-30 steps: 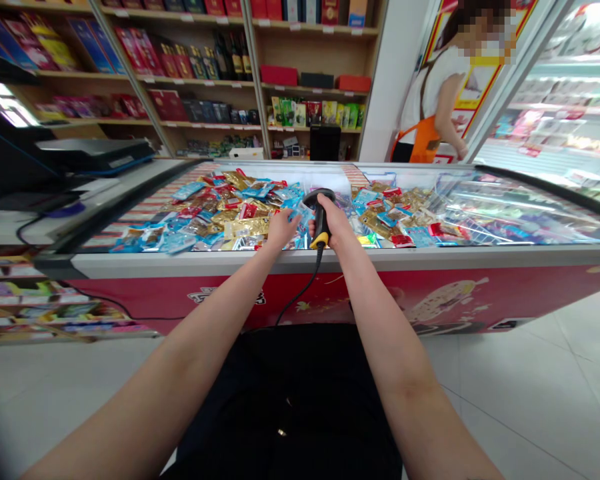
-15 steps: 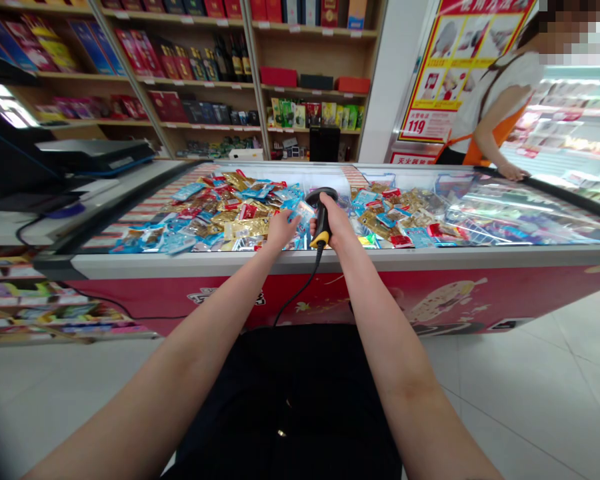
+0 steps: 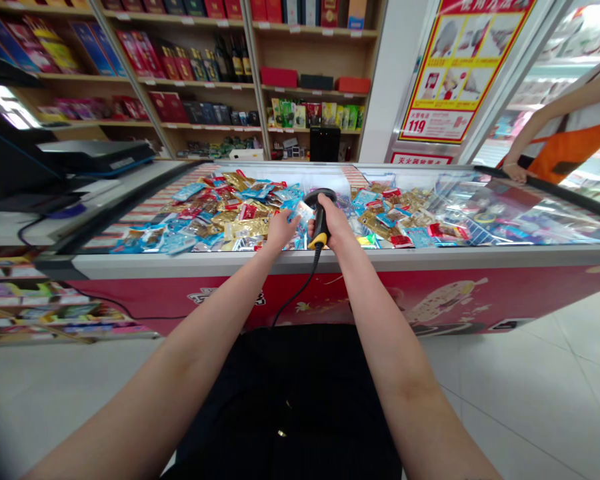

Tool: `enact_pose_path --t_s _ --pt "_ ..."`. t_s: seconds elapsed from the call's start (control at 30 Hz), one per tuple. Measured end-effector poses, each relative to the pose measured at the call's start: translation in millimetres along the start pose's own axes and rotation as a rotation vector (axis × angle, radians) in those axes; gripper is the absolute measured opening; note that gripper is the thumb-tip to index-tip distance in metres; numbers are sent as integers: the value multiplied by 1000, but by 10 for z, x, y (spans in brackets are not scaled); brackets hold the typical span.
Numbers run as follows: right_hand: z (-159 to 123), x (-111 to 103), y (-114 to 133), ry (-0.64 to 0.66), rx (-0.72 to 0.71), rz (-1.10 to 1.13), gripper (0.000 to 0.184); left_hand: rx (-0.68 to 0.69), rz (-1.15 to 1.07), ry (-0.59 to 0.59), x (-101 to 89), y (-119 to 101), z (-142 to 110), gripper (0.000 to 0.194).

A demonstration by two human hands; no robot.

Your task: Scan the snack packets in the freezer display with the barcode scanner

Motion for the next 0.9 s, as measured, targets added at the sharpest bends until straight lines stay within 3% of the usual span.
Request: enact_pose_path --t_s 0.63,0.9 --pt "-31 30 -36 11 17 -3 35 -24 -49 -4 -12 -7 0 17" --pt "200 -219 -54 -28 -35 16 36 -58 -103 -62 -6 35 11 22"
Point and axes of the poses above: each hand's wrist, its own z-axis towards the middle knuckle, its own x-axis out of the palm, y = z × x, the point moved 2 cm from there along z, towards the middle knuckle, and after that the axes turned 1 degree about -y, right-handed, at the moved point
